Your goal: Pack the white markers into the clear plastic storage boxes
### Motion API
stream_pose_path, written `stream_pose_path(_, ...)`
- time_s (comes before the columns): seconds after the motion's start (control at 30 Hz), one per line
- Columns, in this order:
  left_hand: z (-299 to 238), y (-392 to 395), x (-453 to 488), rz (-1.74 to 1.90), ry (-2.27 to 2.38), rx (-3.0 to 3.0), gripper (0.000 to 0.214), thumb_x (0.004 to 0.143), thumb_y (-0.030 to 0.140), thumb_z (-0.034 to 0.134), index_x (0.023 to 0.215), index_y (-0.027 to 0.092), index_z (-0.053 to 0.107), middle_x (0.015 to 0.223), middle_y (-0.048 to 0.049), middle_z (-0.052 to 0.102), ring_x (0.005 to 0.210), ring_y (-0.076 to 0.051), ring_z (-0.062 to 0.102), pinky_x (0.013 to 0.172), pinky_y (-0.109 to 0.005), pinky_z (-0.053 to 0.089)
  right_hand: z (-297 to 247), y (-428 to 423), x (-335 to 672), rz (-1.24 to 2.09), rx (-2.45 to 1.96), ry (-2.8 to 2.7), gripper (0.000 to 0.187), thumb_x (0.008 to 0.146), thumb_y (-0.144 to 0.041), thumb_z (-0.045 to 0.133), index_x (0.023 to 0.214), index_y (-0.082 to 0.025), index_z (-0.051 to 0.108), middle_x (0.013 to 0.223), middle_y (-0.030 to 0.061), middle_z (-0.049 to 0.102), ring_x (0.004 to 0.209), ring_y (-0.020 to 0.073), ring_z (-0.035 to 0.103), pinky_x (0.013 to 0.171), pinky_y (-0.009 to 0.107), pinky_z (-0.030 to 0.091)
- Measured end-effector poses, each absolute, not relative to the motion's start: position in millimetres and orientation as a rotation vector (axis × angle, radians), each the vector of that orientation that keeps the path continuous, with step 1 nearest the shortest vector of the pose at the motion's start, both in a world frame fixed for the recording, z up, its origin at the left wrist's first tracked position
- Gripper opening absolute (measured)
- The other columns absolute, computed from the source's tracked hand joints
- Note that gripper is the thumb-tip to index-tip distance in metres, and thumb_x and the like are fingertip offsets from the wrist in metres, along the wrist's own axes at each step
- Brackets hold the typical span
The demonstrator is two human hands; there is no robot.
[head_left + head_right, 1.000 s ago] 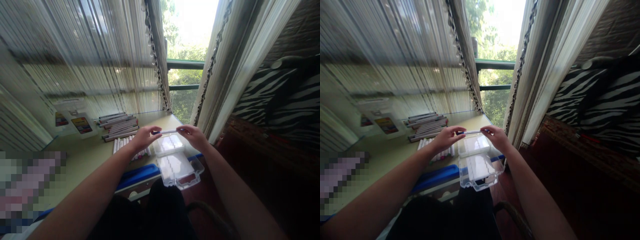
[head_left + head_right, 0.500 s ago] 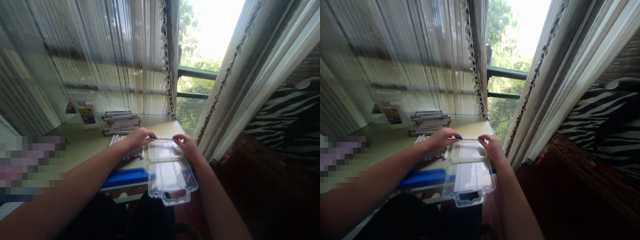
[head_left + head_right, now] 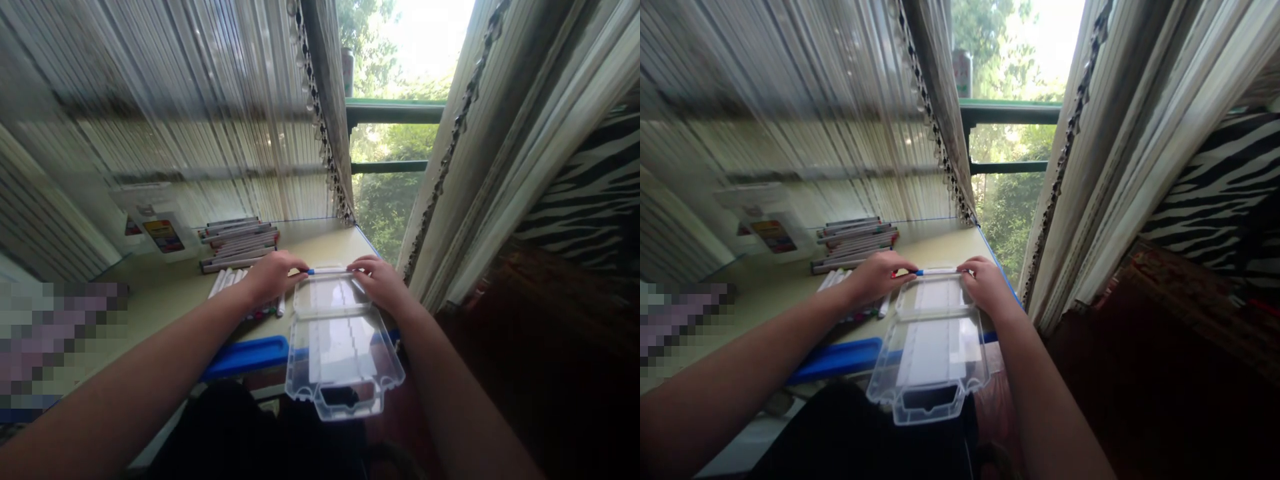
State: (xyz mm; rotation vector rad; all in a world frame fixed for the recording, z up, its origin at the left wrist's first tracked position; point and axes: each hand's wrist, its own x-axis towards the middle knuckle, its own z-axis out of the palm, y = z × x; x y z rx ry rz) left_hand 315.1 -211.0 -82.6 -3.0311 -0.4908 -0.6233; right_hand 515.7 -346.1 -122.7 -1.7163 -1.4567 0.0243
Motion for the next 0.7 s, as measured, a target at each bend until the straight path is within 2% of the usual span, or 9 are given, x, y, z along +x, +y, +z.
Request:
stream_pose_path(0.1, -83.8, -210.2, 315.6, -0.646, -0.435, -3.042, 0.021, 0.082, 0.033, 0.058, 0.087, 0.019, 0.073, 0.084, -0.0054, 0.07, 0.08, -0.017, 0.059, 0.077, -0.029, 0.044, -123.7, -345.8, 515.7, 0.022, -1.701, -1.464, 0.025, 0.076, -0.012, 0.051, 0.083, -0.02, 0.073, 0.093, 0.0046, 0.067, 0.077, 0.0137, 0.061, 0.08, 0.027, 0.047)
stream_pose_path(0.3, -83.7, -209.6, 316.2, -0.675, -0.465, -3.077, 0.023, 0.083, 0.032, 0.054, 0.086, 0.018, 0.073, 0.086, -0.0065, 0.069, 0.081, -0.018, 0.057, 0.079, -0.031, 0.044, -123.7, -344.2, 516.2, 0.019, -1.695, -1.477, 0.024, 0.075, -0.013, 0.052, 0.082, -0.021, 0.074, 0.091, 0.0048, 0.068, 0.073, 0.0143, 0.06, 0.078, 0.029, 0.048)
stream_pose_path(0.5, -87.8, -206.5, 317.0, -0.695, -0.458, -3.138, 0.019, 0.081, 0.026, 0.056, 0.086, 0.018, 0.072, 0.085, -0.0056, 0.068, 0.08, -0.016, 0.059, 0.076, -0.027, 0.046, -123.7, -342.8, 516.3, 0.001, -1.692, -1.48, 0.025, 0.075, -0.012, 0.052, 0.083, -0.021, 0.074, 0.092, 0.0043, 0.069, 0.074, 0.0144, 0.061, 0.08, 0.028, 0.048)
stream_pose_path(0.7, -89.2, -205.3, 316.3, -0.616, -0.471, -3.127, 0.02, 0.081, 0.029, 0.058, 0.088, 0.021, 0.075, 0.084, -0.0054, 0.069, 0.079, -0.017, 0.057, 0.075, -0.028, 0.044, -124.2, -343.0, 516.3, 0.013, -1.71, -1.492, 0.026, 0.075, -0.011, 0.052, 0.084, -0.02, 0.074, 0.094, 0.0047, 0.069, 0.075, 0.0149, 0.062, 0.081, 0.029, 0.049)
